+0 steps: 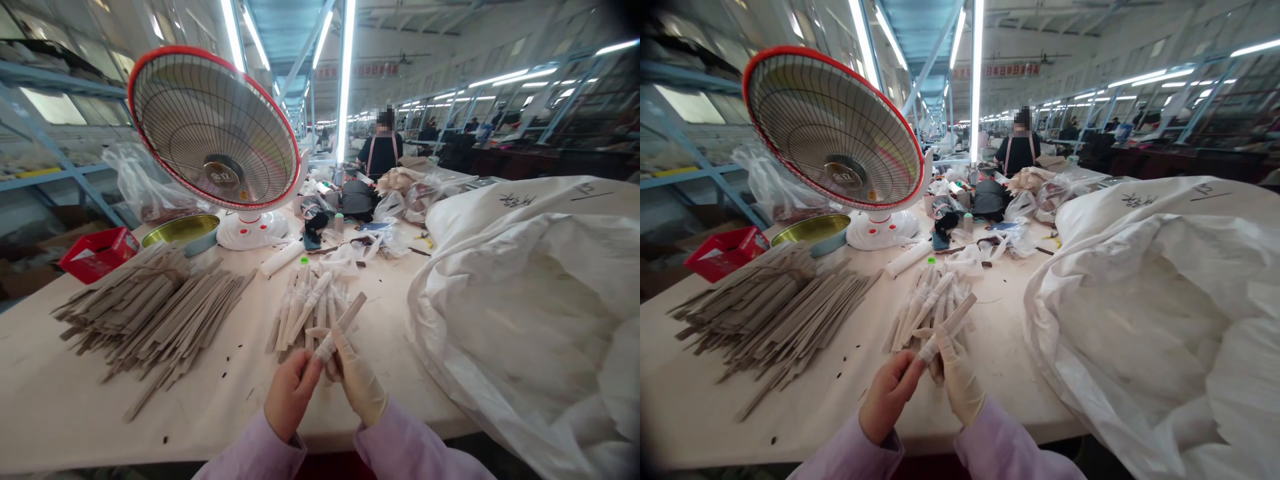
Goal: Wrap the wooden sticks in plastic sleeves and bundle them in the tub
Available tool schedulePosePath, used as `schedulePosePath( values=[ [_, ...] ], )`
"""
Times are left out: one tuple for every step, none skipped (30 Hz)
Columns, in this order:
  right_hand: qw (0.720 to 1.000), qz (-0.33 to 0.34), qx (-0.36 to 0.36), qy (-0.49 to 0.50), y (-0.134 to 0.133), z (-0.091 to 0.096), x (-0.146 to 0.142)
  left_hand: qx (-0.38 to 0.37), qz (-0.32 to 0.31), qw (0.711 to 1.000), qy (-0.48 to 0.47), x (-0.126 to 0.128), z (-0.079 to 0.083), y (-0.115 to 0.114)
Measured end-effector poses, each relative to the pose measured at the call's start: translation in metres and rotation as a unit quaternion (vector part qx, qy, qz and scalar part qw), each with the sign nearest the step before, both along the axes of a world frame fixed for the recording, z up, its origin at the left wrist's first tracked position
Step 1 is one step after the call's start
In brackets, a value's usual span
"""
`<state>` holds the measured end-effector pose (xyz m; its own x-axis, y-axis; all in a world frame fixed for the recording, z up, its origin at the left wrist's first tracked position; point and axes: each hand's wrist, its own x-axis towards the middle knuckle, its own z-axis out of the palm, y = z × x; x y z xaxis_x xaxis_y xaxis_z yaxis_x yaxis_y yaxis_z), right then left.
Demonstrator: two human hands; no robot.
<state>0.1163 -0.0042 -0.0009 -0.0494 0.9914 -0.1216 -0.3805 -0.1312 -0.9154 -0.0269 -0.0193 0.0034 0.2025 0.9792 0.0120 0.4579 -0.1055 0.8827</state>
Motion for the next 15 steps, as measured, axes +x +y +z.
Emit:
schedulePosePath(
  values=[
    [1.0, 0.021, 0.001, -0.018, 0.004, 0.0, 0.001, -0.001, 0.0, 1.0, 0.003, -0.003, 0.0, 0.005],
    [0.999, 0.033, 0.003, -0.04, 0.01, 0.0, 0.005, -0.002, 0.0, 1.0, 0.007, -0.008, 0.0, 0.012],
    [0.997, 0.036, 0.005, -0.063, 0.017, 0.001, 0.013, -0.003, 0.004, 1.0, 0.018, -0.016, 0.0, 0.022],
    [0.996, 0.03, 0.003, -0.082, 0.025, 0.001, 0.023, -0.004, 0.015, 0.999, 0.036, -0.025, 0.001, 0.034],
    [0.995, 0.002, -0.008, -0.095, 0.034, 0.001, 0.035, 0.0, 0.033, 0.998, 0.06, -0.034, 0.002, 0.048],
    [0.993, -0.026, -0.016, -0.118, 0.044, 0.0, 0.048, 0.001, 0.052, 0.994, 0.096, -0.043, 0.001, 0.063],
    [0.987, -0.044, -0.022, -0.151, 0.052, -0.002, 0.059, -0.009, 0.068, 0.988, 0.136, -0.05, 0.0, 0.079],
    [0.981, -0.051, -0.031, -0.186, 0.06, -0.006, 0.068, -0.018, 0.077, 0.985, 0.153, -0.056, -0.002, 0.095],
    [0.974, -0.046, -0.038, -0.22, 0.066, -0.011, 0.074, -0.031, 0.08, 0.982, 0.166, -0.059, -0.004, 0.11],
    [0.966, -0.033, -0.046, -0.251, 0.071, -0.017, 0.078, -0.047, 0.082, 0.98, 0.175, -0.061, -0.008, 0.123],
    [0.959, -0.017, -0.054, -0.277, 0.075, -0.024, 0.079, -0.065, 0.08, 0.979, 0.178, -0.062, -0.012, 0.135],
    [0.952, -0.007, -0.058, -0.3, 0.078, -0.032, 0.078, -0.085, 0.077, 0.977, 0.181, -0.063, -0.016, 0.145],
    [0.945, -0.004, -0.055, -0.321, 0.08, -0.039, 0.075, -0.106, 0.074, 0.975, 0.183, -0.062, -0.02, 0.154],
    [0.939, -0.005, -0.045, -0.34, 0.082, -0.045, 0.071, -0.125, 0.07, 0.973, 0.182, -0.062, -0.024, 0.161],
    [0.934, -0.003, -0.029, -0.356, 0.084, -0.05, 0.067, -0.142, 0.066, 0.971, 0.179, -0.061, -0.026, 0.167]
  ],
)
